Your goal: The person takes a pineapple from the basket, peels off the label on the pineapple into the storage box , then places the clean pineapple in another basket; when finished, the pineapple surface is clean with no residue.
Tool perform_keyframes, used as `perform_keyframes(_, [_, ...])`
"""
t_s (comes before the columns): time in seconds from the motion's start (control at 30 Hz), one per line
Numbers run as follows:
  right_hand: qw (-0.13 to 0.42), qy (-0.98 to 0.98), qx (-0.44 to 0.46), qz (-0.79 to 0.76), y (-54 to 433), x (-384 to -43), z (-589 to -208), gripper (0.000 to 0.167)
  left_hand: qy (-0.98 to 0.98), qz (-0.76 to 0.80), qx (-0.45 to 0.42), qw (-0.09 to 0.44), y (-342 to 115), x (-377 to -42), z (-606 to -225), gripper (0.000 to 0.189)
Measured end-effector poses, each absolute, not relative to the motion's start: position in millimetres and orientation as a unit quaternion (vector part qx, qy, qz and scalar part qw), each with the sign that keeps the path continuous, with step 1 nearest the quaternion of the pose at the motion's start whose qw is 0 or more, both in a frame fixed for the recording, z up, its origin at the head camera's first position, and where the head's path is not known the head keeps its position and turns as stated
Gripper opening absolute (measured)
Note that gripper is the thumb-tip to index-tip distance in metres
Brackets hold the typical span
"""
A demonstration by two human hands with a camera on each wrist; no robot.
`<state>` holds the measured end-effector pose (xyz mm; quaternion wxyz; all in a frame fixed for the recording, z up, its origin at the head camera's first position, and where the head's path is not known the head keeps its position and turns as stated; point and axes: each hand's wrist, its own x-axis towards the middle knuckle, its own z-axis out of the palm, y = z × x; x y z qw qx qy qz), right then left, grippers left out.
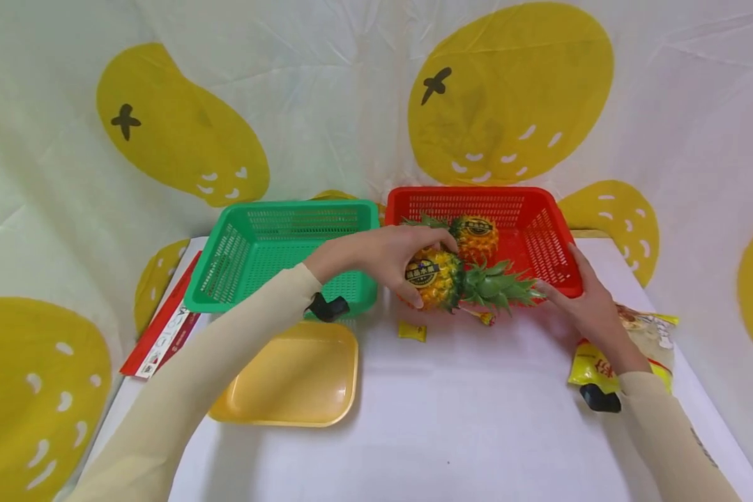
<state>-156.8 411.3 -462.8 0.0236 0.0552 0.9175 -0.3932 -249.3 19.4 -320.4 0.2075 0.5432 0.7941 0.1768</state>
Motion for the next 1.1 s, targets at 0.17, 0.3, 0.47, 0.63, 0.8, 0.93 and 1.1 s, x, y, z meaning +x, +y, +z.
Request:
perform_keyframes(0.17, [0.026, 0.917, 0.063, -0.392, 407.4, -157.7, -459.3, 0.100, 0.784, 0.169, 0.561, 0.204, 20.2, -233.5, -322.9, 0.088])
perform_keyframes(0.3, [0.029, 0.911, 0.063, -0.407, 405.7, -156.9, -459.4, 0.103, 0.784, 0.154, 0.564, 0.208, 19.3, -220.8, -325.5, 0.090])
perform_keyframes(0.47, [0.029, 0.906, 0.065, -0.416, 404.8, -153.3, -460.4, 0.104, 0.781, 0.157, 0.567, 0.212, 16.5, -210.9, -329.9, 0.088])
perform_keyframes(0.63, [0.027, 0.910, 0.066, -0.408, 404.1, -152.0, -459.7, 0.104, 0.781, 0.170, 0.559, 0.218, 11.5, -204.0, -339.4, 0.087])
perform_keyframes(0.8, [0.028, 0.912, 0.071, -0.403, 403.5, -152.4, -459.0, 0.103, 0.784, 0.181, 0.549, 0.228, 7.2, -195.7, -354.8, 0.087])
perform_keyframes(0.93, [0.028, 0.912, 0.074, -0.401, 404.5, -152.3, -458.8, 0.104, 0.784, 0.180, 0.546, 0.234, 5.8, -189.2, -366.4, 0.090])
perform_keyframes(1.1, [0.027, 0.911, 0.074, -0.404, 404.7, -152.9, -461.1, 0.104, 0.778, 0.176, 0.551, 0.246, 6.0, -183.9, -380.4, 0.091])
